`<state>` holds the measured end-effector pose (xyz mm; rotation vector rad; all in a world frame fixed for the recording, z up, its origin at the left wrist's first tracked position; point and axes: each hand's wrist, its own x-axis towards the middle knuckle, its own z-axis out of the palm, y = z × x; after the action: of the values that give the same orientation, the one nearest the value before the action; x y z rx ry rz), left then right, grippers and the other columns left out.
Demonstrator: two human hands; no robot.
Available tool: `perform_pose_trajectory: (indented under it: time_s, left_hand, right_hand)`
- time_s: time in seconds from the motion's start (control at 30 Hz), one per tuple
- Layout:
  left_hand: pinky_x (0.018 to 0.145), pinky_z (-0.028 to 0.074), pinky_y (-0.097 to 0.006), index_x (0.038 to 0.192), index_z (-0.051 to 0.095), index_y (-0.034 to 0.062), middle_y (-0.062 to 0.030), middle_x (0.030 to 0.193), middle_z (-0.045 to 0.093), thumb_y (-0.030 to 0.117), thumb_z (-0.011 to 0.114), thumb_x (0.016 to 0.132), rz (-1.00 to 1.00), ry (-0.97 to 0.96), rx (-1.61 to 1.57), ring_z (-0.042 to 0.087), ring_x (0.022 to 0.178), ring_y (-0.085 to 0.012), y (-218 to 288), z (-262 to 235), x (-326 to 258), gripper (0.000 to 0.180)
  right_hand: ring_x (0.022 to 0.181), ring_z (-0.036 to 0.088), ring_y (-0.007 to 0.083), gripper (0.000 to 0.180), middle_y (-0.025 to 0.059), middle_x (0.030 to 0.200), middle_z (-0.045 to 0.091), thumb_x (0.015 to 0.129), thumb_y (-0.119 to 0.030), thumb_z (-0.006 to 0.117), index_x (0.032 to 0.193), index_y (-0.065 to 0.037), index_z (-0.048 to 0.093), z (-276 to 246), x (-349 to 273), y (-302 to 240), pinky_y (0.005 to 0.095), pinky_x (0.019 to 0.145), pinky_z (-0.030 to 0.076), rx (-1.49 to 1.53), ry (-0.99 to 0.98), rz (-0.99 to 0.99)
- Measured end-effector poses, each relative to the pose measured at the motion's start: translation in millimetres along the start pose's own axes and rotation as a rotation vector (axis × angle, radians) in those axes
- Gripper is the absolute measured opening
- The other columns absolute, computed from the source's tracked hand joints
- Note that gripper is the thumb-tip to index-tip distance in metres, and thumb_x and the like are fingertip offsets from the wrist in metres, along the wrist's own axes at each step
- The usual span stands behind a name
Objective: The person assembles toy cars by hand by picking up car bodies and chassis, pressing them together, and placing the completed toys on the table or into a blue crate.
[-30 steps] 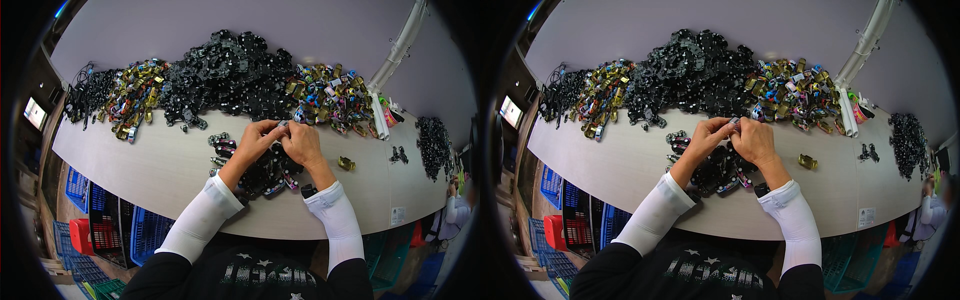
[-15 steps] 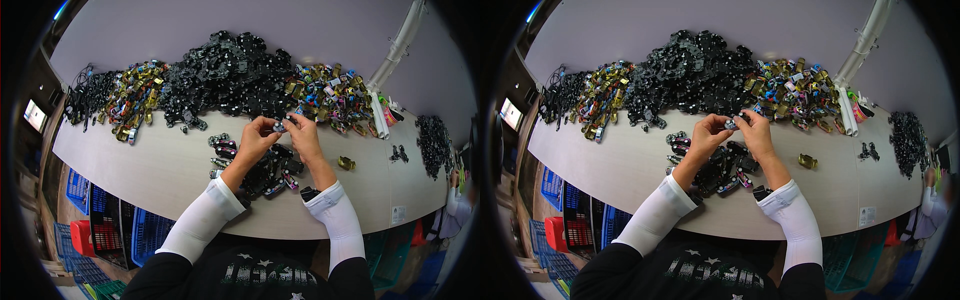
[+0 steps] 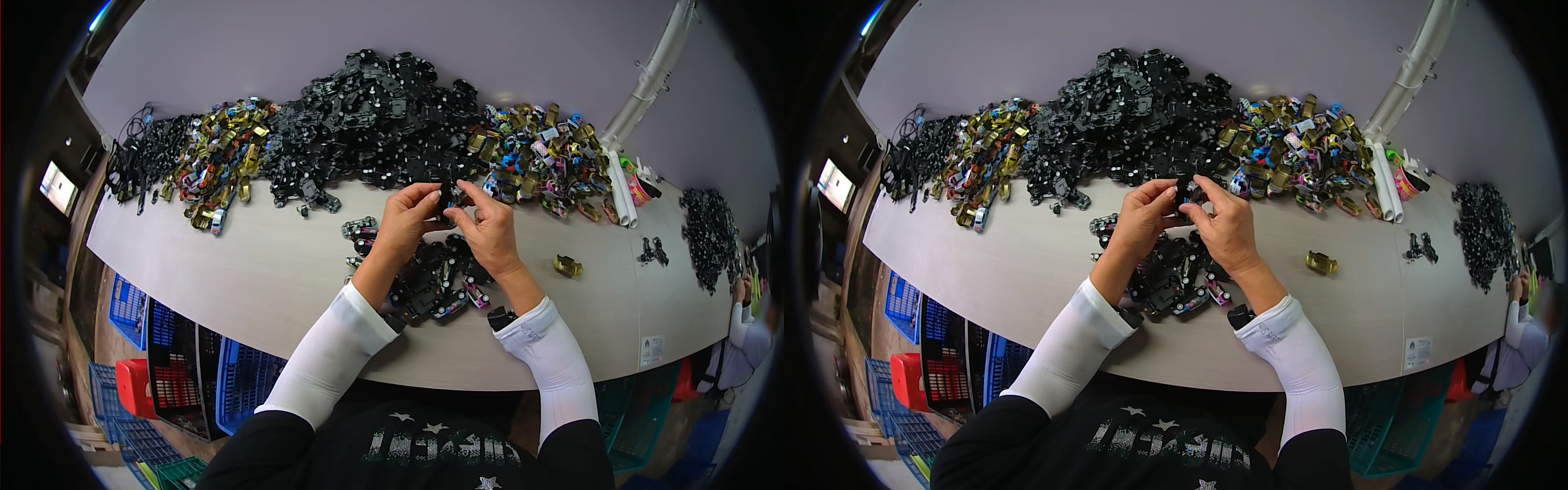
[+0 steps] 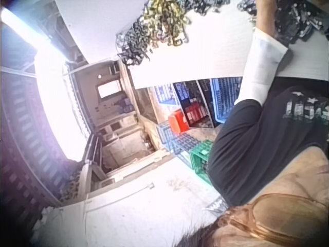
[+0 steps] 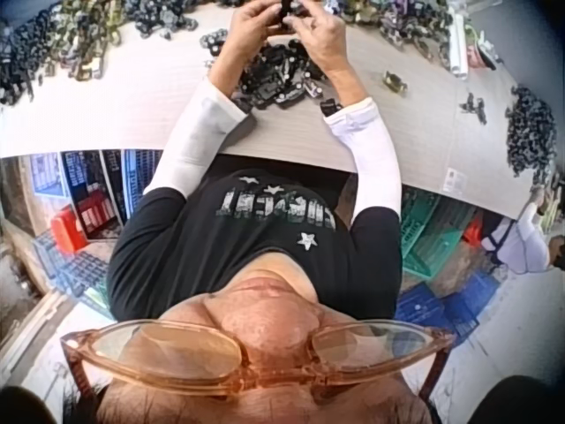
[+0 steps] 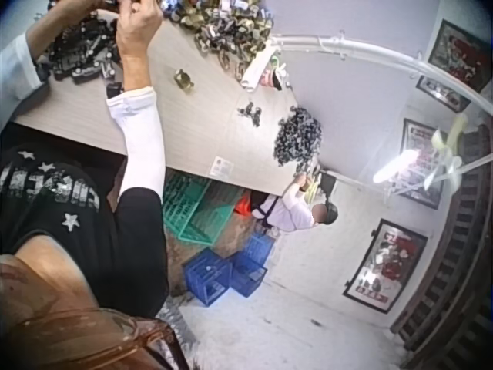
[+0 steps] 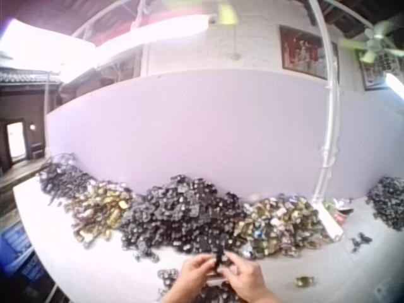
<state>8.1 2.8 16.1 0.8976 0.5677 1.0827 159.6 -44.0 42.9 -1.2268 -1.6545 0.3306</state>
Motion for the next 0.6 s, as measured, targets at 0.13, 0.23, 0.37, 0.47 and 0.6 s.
perform_pose_trajectory:
  time_s: [0.13, 0.23, 0.37, 0.47, 0.6]
  left_hand:
    - [0.073, 0.059, -0.033, 0.109, 0.061, 0.0001, -0.0049, 0.093, 0.064, 0.01, 0.057, 0.093, 0.04, 0.012, 0.126, 0.064, 0.083, -0.0131, -5.2, -0.2, 2.1, 0.019]
    - [0.073, 0.059, -0.033, 0.109, 0.061, 0.0002, -0.0044, 0.091, 0.065, 0.01, 0.058, 0.092, 0.057, 0.007, 0.136, 0.064, 0.082, -0.0127, -7.7, -0.6, 2.1, 0.019]
    - [0.073, 0.058, -0.029, 0.108, 0.062, 0.0007, -0.004, 0.094, 0.064, 0.009, 0.061, 0.091, 0.078, -0.039, 0.229, 0.063, 0.081, -0.011, -5.7, -2.5, 1.4, 0.02]
    - [0.069, 0.057, -0.028, 0.114, 0.058, 0.0011, -0.0049, 0.096, 0.064, 0.011, 0.06, 0.091, 0.037, -0.059, 0.14, 0.064, 0.079, -0.0131, 4.7, 11.9, -2.9, 0.025]
    - [0.059, 0.056, -0.027, 0.117, 0.053, 0.0006, -0.0072, 0.099, 0.063, 0.016, 0.06, 0.092, -0.281, -0.231, -0.031, 0.065, 0.073, -0.0168, 11.0, -1.9, -3.2, 0.029]
  right_hand:
    - [0.048, 0.045, 0.012, 0.045, 0.0106, 0.076, 0.066, 0.075, -0.011, 0.076, 0.117, 0.0, 0.062, 5.5, 0.3, 9.0, 0.0281, 0.048, 0.039, -0.05, 0.066, -0.129]
    - [0.05, 0.047, 0.0149, 0.045, 0.0109, 0.073, 0.064, 0.075, -0.01, 0.076, 0.117, 0.0, 0.062, 3.7, 0.2, 6.5, 0.0298, 0.049, 0.04, -0.091, 0.043, -0.111]
    - [0.056, 0.06, 0.0232, 0.043, 0.0122, 0.073, 0.063, 0.076, -0.014, 0.074, 0.116, -0.002, 0.063, -1.1, 0.3, 6.4, 0.0331, 0.051, 0.047, -0.127, 0.01, -0.067]
    - [0.052, 0.055, 0.016, 0.041, 0.0106, 0.072, 0.064, 0.077, -0.014, 0.074, 0.115, -0.002, 0.064, -3.4, -0.9, 9.7, 0.0305, 0.049, 0.044, -0.063, 0.013, -0.111]
    - [0.051, 0.045, 0.0067, 0.04, 0.0033, 0.064, 0.06, 0.076, -0.019, 0.077, 0.109, 0.001, 0.065, -2.8, 1.7, 7.0, 0.0254, 0.047, 0.038, 0.156, -0.026, 0.119]
